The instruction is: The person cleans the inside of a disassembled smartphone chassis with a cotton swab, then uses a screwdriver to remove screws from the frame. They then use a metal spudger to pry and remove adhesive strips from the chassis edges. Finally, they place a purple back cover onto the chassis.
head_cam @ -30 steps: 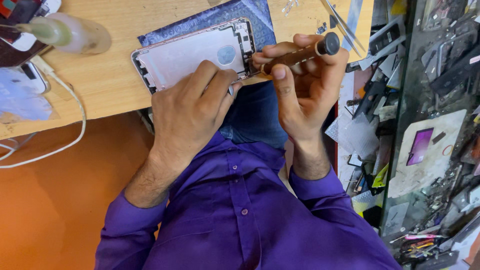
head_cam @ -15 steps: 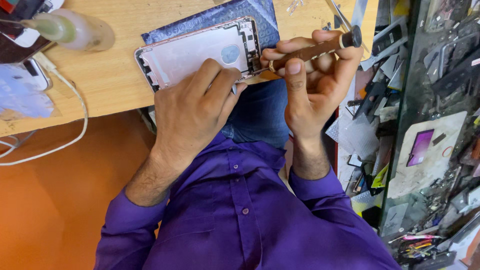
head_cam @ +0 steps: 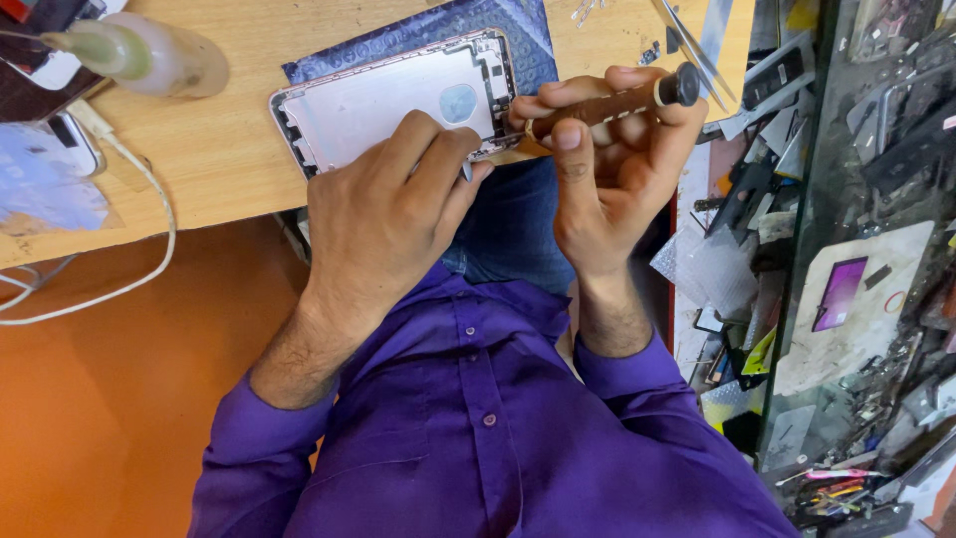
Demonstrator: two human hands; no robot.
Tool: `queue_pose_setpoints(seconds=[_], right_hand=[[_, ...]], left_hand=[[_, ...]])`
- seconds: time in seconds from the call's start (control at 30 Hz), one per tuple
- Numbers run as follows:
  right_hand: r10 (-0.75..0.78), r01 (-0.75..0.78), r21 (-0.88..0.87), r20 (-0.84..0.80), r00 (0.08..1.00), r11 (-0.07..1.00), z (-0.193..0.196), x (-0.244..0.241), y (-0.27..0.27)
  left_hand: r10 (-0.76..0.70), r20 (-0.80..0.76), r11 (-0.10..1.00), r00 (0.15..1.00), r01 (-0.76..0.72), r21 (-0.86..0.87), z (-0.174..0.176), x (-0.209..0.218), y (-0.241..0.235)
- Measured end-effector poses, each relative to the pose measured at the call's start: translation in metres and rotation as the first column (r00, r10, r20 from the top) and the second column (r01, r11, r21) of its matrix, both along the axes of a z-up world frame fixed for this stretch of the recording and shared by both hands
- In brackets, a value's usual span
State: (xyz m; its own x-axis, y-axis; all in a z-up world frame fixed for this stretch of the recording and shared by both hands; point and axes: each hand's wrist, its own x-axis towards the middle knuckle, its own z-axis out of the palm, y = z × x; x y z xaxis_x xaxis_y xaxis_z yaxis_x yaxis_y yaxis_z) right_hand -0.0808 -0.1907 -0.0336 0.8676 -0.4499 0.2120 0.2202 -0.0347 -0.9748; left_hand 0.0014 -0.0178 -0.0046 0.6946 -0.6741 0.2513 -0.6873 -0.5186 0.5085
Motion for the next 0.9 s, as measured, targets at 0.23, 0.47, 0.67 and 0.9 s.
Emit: queue_pose_setpoints(seconds=[0.23,0.47,0.67,0.9], right_hand=[[-0.019,0.019,0.003,0.069,0.997,1.0,-0.009,0.002,-0.001],[-0.172,0.161,0.106,0.107,0.979,0.981,-0.01,-0.008,-0.011],[-0.295,0.283,0.09,0.176,0.939,0.955,-0.014,-0.025,-0.035],[-0.44,0.429,0.1,0.148,0.886,0.898,-0.014,-0.053,-0.066]], left_hand=[[-0.007,-0.075,1.0,0.997,0.005,-0.026,0.005,0.005,0.0],[-0.04,-0.018,0.998,0.999,0.041,0.048,0.013,0.008,-0.008],[-0.108,0.0,0.984,0.994,0.107,0.145,0.018,0.017,-0.015],[-0.177,0.049,0.964,0.983,0.163,0.211,0.022,0.024,-0.023]])
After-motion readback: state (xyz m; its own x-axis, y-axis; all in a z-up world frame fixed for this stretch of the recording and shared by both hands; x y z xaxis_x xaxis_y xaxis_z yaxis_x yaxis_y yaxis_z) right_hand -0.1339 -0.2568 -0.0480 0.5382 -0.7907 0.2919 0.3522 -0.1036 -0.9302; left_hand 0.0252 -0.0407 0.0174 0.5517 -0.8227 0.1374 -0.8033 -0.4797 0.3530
